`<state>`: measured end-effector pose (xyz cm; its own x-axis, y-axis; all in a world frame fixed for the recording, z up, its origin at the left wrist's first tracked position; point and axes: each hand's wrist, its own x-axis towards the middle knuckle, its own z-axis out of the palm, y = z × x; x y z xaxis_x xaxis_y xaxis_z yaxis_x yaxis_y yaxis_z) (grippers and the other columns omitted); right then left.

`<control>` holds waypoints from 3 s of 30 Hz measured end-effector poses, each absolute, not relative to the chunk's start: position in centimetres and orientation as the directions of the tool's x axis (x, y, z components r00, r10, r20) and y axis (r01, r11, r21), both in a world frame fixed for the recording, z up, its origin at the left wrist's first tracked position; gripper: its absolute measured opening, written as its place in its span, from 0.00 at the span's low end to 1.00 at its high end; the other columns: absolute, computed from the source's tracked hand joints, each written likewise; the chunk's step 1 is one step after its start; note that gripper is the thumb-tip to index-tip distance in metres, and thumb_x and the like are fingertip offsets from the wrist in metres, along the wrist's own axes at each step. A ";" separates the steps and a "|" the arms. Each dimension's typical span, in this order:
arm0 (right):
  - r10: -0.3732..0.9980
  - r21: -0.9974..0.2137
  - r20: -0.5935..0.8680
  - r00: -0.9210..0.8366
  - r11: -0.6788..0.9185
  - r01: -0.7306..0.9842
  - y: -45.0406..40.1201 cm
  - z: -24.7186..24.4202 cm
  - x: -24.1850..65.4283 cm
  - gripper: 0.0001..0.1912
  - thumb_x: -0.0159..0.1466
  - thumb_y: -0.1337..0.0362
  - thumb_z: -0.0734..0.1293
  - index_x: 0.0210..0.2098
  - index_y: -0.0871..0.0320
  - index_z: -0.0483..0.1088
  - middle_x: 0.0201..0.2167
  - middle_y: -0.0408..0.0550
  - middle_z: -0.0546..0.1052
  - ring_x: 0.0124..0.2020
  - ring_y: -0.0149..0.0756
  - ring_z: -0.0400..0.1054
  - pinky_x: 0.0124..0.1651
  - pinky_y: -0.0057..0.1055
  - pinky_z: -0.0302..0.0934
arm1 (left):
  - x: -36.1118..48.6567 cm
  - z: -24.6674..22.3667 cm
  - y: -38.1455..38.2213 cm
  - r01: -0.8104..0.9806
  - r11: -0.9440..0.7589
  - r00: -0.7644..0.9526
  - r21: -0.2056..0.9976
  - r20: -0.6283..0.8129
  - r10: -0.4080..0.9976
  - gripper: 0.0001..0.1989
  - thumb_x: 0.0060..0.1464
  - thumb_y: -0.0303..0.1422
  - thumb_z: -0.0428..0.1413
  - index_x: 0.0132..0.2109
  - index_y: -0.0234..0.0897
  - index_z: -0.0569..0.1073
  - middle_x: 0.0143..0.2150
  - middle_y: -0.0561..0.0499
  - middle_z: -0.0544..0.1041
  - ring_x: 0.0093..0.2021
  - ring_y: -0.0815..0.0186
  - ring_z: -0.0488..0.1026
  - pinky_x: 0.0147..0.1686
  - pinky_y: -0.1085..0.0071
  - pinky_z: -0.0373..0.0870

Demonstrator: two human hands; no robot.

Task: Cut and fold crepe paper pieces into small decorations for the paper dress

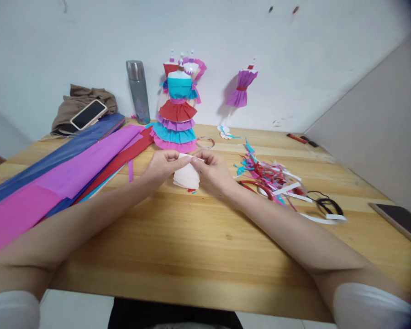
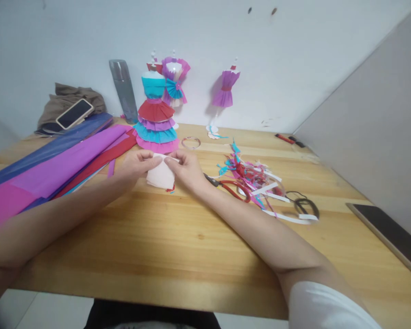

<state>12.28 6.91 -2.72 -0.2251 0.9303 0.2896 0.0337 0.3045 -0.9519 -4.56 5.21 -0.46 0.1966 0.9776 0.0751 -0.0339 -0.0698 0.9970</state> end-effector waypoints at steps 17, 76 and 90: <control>0.952 -0.975 0.217 -0.216 0.222 -0.005 7.1 -3.1 12.2 0.15 0.53 0.52 0.73 0.26 0.56 0.70 0.19 0.39 0.69 0.21 0.29 0.59 0.26 0.29 0.52 | -4.6 -1.2 5.6 0.012 -0.094 0.102 0.996 0.092 0.990 0.12 0.44 0.39 0.68 0.27 0.35 0.77 0.24 0.51 0.77 0.24 0.66 0.73 0.25 0.71 0.68; 0.953 -0.984 0.164 -0.254 0.140 -0.112 6.9 -2.5 12.0 0.18 0.51 0.49 0.73 0.24 0.57 0.68 0.16 0.38 0.65 0.19 0.26 0.52 0.23 0.27 0.44 | -4.8 -0.7 5.2 0.077 -0.070 0.219 0.995 0.052 0.974 0.14 0.41 0.40 0.67 0.28 0.33 0.77 0.18 0.54 0.72 0.19 0.72 0.66 0.21 0.76 0.61; 0.984 -0.987 0.154 -0.095 0.148 -0.064 7.7 -0.8 13.3 0.18 0.47 0.48 0.72 0.23 0.55 0.68 0.18 0.39 0.65 0.21 0.29 0.54 0.25 0.29 0.49 | -6.5 -1.7 6.3 0.124 0.013 0.295 0.992 -0.049 0.954 0.17 0.44 0.45 0.67 0.31 0.34 0.76 0.24 0.50 0.76 0.23 0.70 0.70 0.25 0.74 0.65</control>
<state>13.25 7.70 -0.75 -0.0948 0.9835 0.1540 -0.0644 0.1483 -0.9868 -6.47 6.32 -1.75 0.2954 0.9541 -0.0493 0.1238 0.0129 0.9922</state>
